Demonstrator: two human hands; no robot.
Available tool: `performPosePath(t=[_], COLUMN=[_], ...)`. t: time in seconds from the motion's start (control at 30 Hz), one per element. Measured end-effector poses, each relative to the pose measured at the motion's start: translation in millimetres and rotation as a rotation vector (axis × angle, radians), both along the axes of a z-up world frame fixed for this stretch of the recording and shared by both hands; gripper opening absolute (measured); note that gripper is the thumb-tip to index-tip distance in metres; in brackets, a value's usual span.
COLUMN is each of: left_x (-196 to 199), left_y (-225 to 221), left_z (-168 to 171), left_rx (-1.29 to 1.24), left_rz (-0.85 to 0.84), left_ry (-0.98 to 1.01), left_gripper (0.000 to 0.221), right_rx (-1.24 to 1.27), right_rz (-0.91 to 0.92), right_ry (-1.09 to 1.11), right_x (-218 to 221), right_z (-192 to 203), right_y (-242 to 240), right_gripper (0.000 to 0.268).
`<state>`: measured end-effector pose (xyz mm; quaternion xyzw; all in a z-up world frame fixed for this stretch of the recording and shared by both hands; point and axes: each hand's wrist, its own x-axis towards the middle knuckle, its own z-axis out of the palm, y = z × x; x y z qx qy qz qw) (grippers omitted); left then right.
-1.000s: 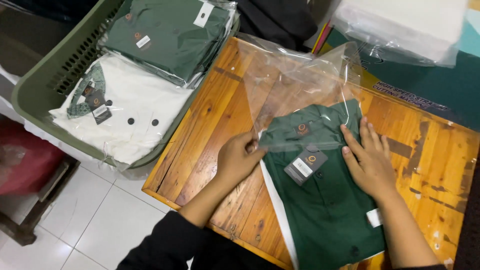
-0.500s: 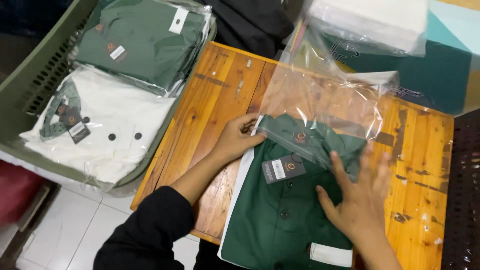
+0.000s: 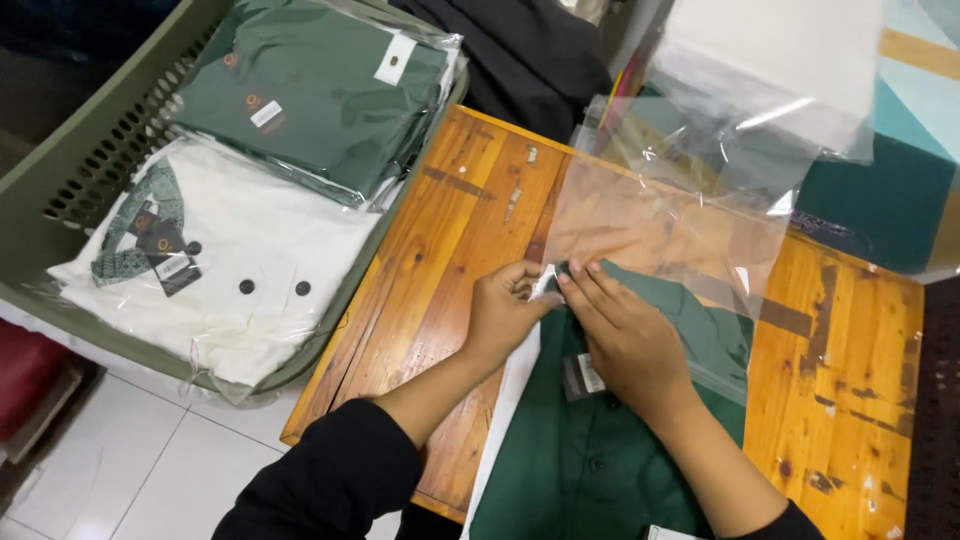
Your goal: Packing folded green shirts into clear plastic adhesive bags at a packaging station.
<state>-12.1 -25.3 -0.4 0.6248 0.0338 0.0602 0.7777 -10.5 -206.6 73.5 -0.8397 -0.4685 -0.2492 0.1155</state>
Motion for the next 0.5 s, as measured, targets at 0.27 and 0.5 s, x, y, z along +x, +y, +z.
performPosePath(t=[0.27, 0.5], left_x=[-13.3, -14.1], left_y=[8.0, 32.1], left_z=[30.7, 21.2], left_rx=[0.307, 0.618], left_rz=[0.079, 0.005], left_ry=[-0.108, -0.214], left_gripper=[0.048, 0.062], right_rx=[-0.084, 0.220], right_rz=[0.063, -0.186], right_ry=[0.094, 0.193], right_x=[-18.7, -36.3], right_z=[-5.8, 12.7], right_y=[-16.6, -73.5], right_gripper=[0.058, 0.045])
